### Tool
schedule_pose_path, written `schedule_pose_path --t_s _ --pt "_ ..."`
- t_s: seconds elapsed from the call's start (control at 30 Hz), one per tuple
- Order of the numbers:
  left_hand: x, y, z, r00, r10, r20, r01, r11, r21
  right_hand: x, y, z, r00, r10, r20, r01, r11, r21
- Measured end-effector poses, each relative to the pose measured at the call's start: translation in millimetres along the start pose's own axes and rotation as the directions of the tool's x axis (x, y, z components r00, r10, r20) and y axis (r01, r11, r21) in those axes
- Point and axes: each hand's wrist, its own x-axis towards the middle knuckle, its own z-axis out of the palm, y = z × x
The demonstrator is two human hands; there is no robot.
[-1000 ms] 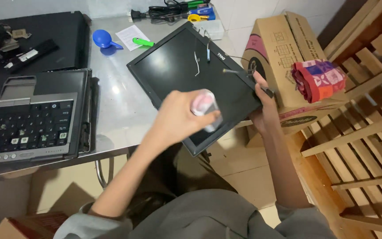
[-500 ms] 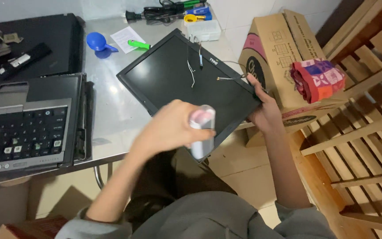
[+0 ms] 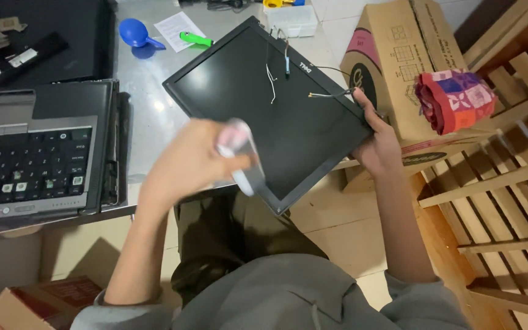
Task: Cleaning and inspecting a laptop monitor screen and bezel.
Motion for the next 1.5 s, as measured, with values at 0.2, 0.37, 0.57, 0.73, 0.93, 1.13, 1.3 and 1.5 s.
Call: schedule_pose_path --t_s 0.2,0.37,0.57,0.73,0.93,1.13,1.3,1.5 --pt "-10 14 28 0.948 0.225 -0.224 -0.188 0.966 0.176 2 -2 0 0.999 0.050 -0.019 -0.049 0.998 0.038" --pt "0 -13 11 0.996 0.086 0.029 -0.081 0.985 -0.150 -1 -4 2 0.996 0.089 -0.028 -0.089 0.996 0.028" --pt "41 -96 -61 0.916 -0.075 -0.395 0.096 0.995 0.032 -3 -5 11 0.996 0.041 -0.074 -0.045 0.997 -0.061" --pt "62 -139 -66 0.690 0.160 -0.706 0.067 0.957 0.282 -1 -6 11 0.999 0.051 -0.002 -0.051 0.999 -0.003" --pt "20 -27 -5 0.890 0.105 -0.444 0.099 0.905 0.413 2 -2 2 0.997 0.054 -0.059 -0.053 0.999 0.009" --pt "-1 27 24 0.971 0.183 0.152 -0.166 0.979 -0.120 2 -4 11 0.999 0.028 -0.036 -0.027 1.000 0.016" --pt "42 -27 -5 0.997 -0.055 0.045 0.062 0.984 -0.167 2 -4 8 0.998 0.020 -0.064 -0.022 0.999 -0.044" --pt "101 -130 -65 0.823 0.144 -0.549 0.088 0.923 0.375 -2 -6 15 0.995 0.044 -0.092 -0.046 0.999 -0.012"
